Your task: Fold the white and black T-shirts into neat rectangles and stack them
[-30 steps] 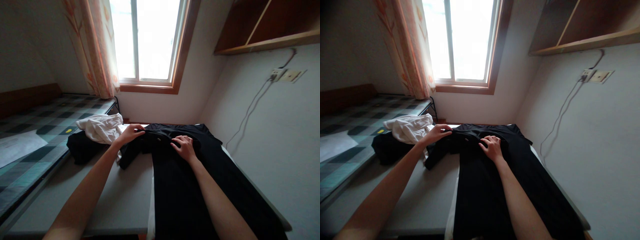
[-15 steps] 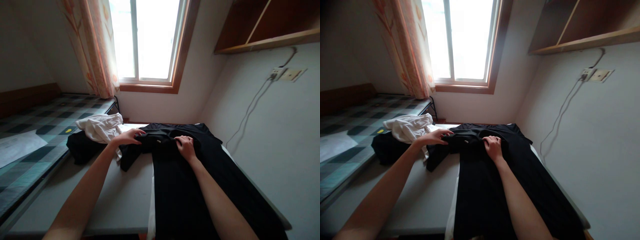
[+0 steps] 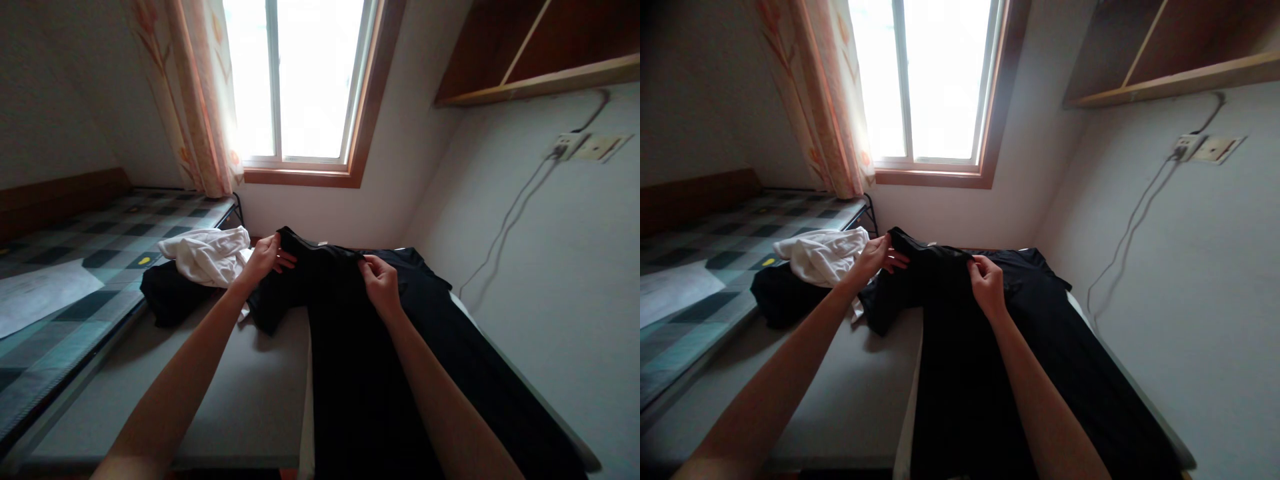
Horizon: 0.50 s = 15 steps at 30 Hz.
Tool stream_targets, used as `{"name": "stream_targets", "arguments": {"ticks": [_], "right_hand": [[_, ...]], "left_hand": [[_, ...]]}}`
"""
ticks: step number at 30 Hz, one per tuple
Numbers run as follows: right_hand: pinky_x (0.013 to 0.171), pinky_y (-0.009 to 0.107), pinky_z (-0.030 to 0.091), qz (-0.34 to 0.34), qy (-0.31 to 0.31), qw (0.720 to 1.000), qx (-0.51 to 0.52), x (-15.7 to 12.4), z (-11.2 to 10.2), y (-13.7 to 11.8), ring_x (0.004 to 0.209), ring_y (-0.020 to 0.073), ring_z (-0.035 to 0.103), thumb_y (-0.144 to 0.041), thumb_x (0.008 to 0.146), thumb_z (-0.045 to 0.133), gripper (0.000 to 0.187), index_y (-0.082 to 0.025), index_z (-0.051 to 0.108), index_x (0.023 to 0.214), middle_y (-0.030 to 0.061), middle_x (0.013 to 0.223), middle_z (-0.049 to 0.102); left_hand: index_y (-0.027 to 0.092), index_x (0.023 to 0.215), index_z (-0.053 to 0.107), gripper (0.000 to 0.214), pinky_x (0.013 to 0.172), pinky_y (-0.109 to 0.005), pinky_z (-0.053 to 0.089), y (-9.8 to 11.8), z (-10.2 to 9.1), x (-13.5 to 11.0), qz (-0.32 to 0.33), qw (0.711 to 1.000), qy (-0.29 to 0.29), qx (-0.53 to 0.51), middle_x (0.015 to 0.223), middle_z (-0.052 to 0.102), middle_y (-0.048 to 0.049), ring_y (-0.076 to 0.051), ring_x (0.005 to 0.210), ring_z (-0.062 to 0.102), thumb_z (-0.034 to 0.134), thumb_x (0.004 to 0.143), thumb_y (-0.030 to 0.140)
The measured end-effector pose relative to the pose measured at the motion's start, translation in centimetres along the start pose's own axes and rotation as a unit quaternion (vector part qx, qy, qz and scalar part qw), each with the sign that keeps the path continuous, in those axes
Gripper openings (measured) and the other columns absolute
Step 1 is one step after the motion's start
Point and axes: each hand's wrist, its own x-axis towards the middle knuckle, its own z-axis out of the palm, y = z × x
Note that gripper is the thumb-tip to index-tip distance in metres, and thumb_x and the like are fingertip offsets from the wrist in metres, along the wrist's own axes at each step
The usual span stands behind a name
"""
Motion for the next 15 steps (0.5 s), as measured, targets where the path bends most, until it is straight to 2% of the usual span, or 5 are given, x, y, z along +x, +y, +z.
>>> {"name": "stream_targets", "arguments": {"ticks": [3,7,11,13,15], "right_hand": [[0.056,0.025,0.047,-0.037,-0.151,0.987,0.045,-0.9,1.7,-3.1,0.062,0.0146,0.061,-0.04,0.085,0.059,0.028,-0.019,0.073,0.097,0.0001,0.072,0.07],[0.075,0.027,0.052,-0.093,-0.37,0.924,0.033,-1.3,3.5,-5.7,0.081,0.0156,0.067,-0.026,0.084,0.058,0.02,-0.023,0.075,0.095,0.0005,0.089,0.074],[0.07,0.026,0.05,-0.087,-0.227,0.97,0.006,1.0,3.7,-5.4,0.073,0.0143,0.065,-0.013,0.08,0.051,0.023,-0.02,0.072,0.08,0.0008,0.078,0.071],[0.07,0.027,0.05,-0.085,-0.139,0.986,-0.016,2.6,3.5,-4.6,0.075,0.0146,0.064,-0.012,0.079,0.049,0.026,-0.019,0.072,0.089,0.0024,0.084,0.071],[0.078,0.031,0.051,-0.11,-0.136,0.983,-0.057,3.9,3.4,-3.7,0.089,0.0166,0.064,-0.011,0.08,0.051,0.037,-0.022,0.07,0.11,0.0049,0.103,0.069]], "left_hand": [[0.017,0.101,0.055,0.057,0.055,-0.024,0.049,0.6,1.1,-0.4,-0.012,0.996,-0.017,-0.087,0.083,0.07,-0.007,-0.016,0.066,0.066,0.044,0.083,0.071],[0.016,0.101,0.059,0.051,0.062,-0.024,0.05,0.4,2.0,-0.9,0.041,0.998,0.008,-0.053,0.088,0.068,-0.0038,-0.016,0.074,0.065,0.074,0.068,0.052],[0.014,0.096,0.063,0.041,0.07,-0.025,0.05,-0.3,2.1,-0.8,0.099,0.994,0.049,-0.007,0.087,0.068,-0.0014,-0.017,0.079,0.063,0.074,0.058,0.023],[0.013,0.093,0.065,0.035,0.071,-0.026,0.05,-0.1,2.0,-0.9,0.108,0.994,-0.005,0.013,0.084,0.068,-0.0014,-0.017,0.078,0.063,0.067,0.059,0.018],[0.013,0.093,0.068,0.035,0.073,-0.028,0.05,0.6,1.9,-1.3,0.123,0.986,-0.109,0.035,0.084,0.069,-0.0016,-0.018,0.079,0.063,0.063,0.058,0.014]]}}
